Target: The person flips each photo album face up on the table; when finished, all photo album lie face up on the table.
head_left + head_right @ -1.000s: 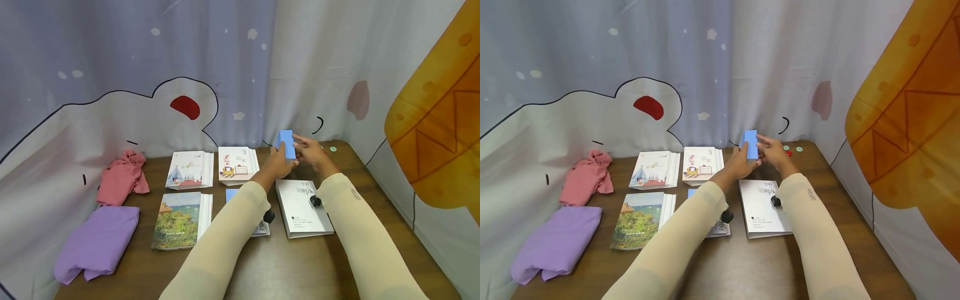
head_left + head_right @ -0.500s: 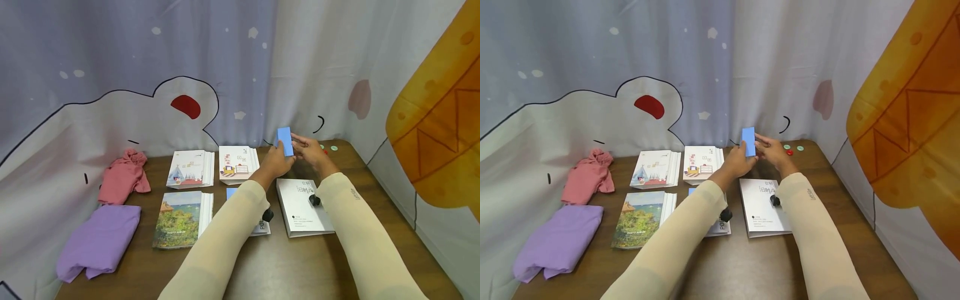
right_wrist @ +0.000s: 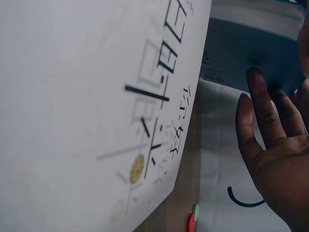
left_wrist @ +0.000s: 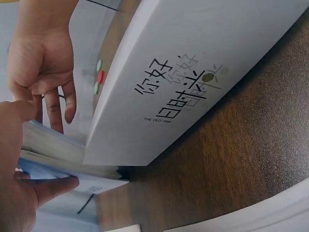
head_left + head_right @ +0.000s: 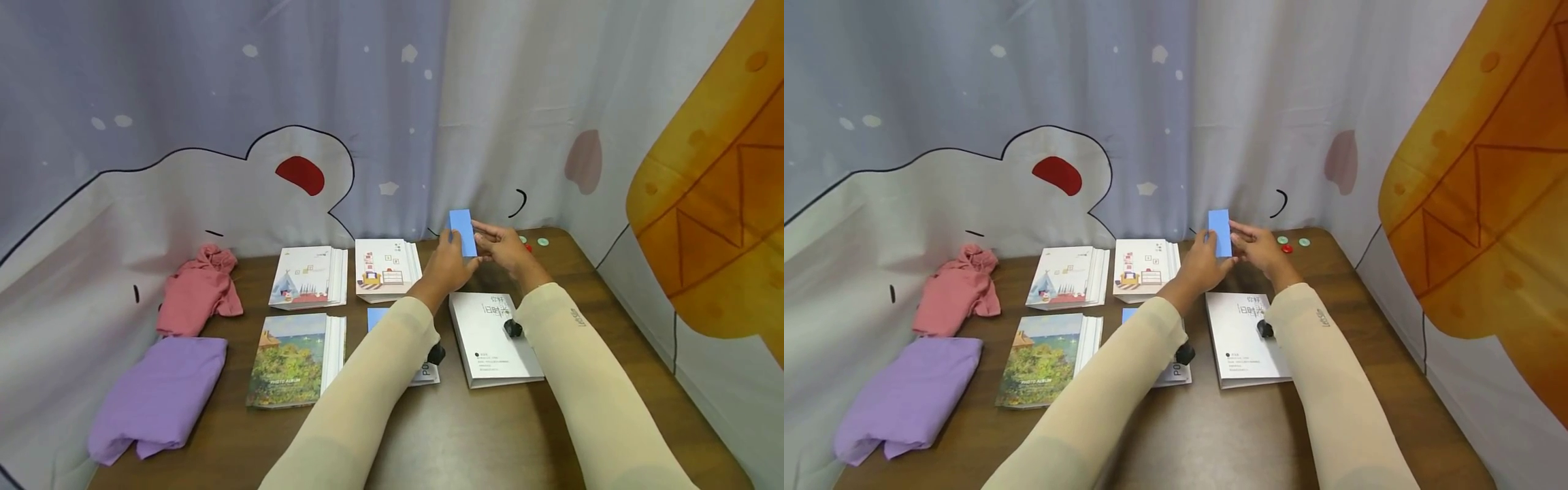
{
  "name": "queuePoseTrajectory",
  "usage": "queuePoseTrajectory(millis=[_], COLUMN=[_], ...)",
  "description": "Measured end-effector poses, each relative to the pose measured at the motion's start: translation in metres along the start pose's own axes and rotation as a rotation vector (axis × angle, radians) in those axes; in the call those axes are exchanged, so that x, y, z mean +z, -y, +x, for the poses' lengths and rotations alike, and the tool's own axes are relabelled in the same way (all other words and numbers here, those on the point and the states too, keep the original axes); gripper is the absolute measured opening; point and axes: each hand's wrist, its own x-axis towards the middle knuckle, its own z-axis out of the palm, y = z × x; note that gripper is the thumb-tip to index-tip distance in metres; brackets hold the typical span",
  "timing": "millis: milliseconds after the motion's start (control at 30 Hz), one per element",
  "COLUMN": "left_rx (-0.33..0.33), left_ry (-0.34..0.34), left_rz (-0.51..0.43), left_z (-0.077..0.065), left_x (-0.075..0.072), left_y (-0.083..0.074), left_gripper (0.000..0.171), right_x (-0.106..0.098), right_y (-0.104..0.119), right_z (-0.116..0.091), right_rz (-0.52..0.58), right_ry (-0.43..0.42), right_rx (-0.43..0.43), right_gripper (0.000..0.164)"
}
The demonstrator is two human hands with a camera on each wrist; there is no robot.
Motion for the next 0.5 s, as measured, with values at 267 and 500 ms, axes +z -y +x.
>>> queuePoseTrajectory(millis=[267,500], left_rx=[0.024,-0.064], left_ry=[-0.012,-0.024], left_rz=[-0.034,-0.31], left_z=[0.001,0.002], left_x=[-0.002,0.002], left_y=[0.006,0.016], left_gripper=[0.088,0.086], right_x=[0.001,0.007], right_y=[0.003,0.005], right_z=[0.003,0.005], right_rz=[-0.022,-0.122], right_ry=[0.028,0.112], right_rx=[0.004,0.091], right_gripper=[0.056,0.06])
